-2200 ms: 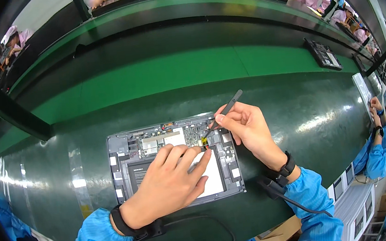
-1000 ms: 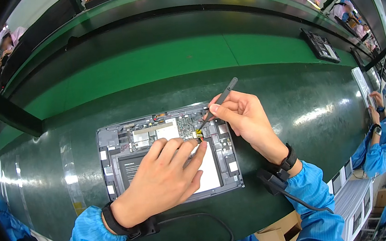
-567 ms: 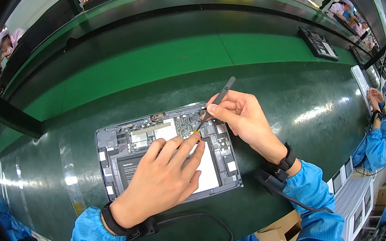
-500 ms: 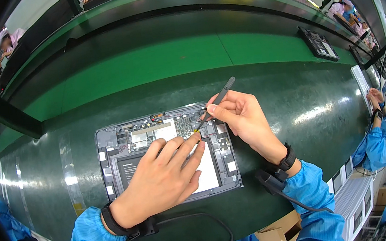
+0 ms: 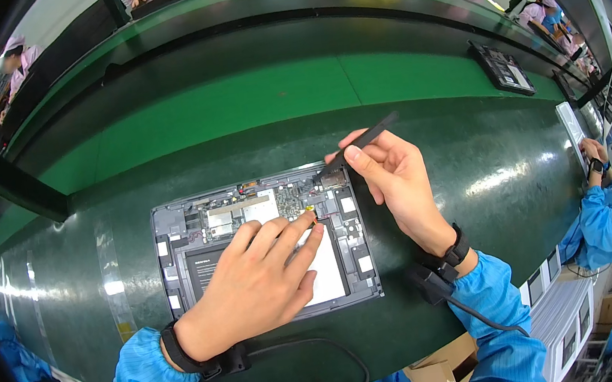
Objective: Assembling internal components and applying tape to the interior of an electronic tablet on a factory assembly line.
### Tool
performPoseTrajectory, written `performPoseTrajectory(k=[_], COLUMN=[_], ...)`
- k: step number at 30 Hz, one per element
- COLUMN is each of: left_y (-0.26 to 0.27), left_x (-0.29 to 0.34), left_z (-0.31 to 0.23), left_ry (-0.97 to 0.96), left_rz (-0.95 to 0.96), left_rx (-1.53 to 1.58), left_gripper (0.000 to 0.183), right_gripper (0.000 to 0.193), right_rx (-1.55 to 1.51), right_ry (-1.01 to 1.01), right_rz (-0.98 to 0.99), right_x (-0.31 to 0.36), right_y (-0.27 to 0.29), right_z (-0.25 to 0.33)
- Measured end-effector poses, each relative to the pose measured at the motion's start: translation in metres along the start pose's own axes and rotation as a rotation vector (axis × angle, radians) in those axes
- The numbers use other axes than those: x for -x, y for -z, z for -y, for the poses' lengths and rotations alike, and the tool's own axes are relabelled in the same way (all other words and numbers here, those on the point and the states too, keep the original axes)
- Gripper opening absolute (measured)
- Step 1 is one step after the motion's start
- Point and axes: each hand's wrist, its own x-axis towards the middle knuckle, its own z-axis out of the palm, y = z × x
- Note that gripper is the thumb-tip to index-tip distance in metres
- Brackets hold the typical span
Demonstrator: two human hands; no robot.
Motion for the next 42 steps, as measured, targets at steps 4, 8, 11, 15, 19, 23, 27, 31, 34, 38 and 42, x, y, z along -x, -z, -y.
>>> performPoseTrajectory(k=[4,8,11,15,19,23,27,31,34,38,42], left_y=[0.0,0.001,0.001,0.002,0.002,0.001,0.005,0.01,0.026,0.07,0.074], left_x=[0.002,0.002,0.001,0.0,0.002,0.003,0.002,0.006,0.016,0.044,0.107], left_z=[0.0,0.0,0.001,0.001,0.001,0.001,-0.003,-0.002,-0.007,-0.037,-0.05], left_ry=[-0.005,0.002,-0.017,-0.018,-0.006,0.003,0.024,-0.012,0.023,0.192,0.485], left_rz=[-0.03,-0.023,-0.036,-0.038,-0.025,-0.013,-0.033,-0.021,0.042,0.085,-0.057], left_rx=[0.004,-0.017,-0.032,-0.036,-0.027,-0.017,-0.032,-0.147,-0.231,-0.12,0.046], left_gripper=[0.049,0.048,0.045,0.045,0.048,0.051,0.051,0.05,0.047,0.041,0.034], right_gripper=[0.016,0.015,0.016,0.016,0.017,0.018,0.018,0.019,0.019,0.021,0.019], right_rx=[0.076,0.133,0.142,0.148,0.117,0.075,0.058,0.02,-0.031,0.057,0.722], right_ry=[0.099,0.092,0.097,0.072,0.076,0.048,0.06,0.101,0.057,0.225,0.673], right_rz=[0.12,0.117,0.134,0.157,0.149,0.171,0.061,-0.055,0.001,0.105,0.305], right_x=[0.009,0.011,0.011,0.011,0.01,0.011,0.012,0.004,0.001,0.011,0.022], right_y=[0.0,-0.002,0.0,0.001,0.0,-0.001,0.002,0.014,0.013,0.023,0.008], right_z=[-0.026,-0.025,-0.026,-0.025,-0.026,-0.025,-0.018,-0.015,-0.02,-0.016,0.002])
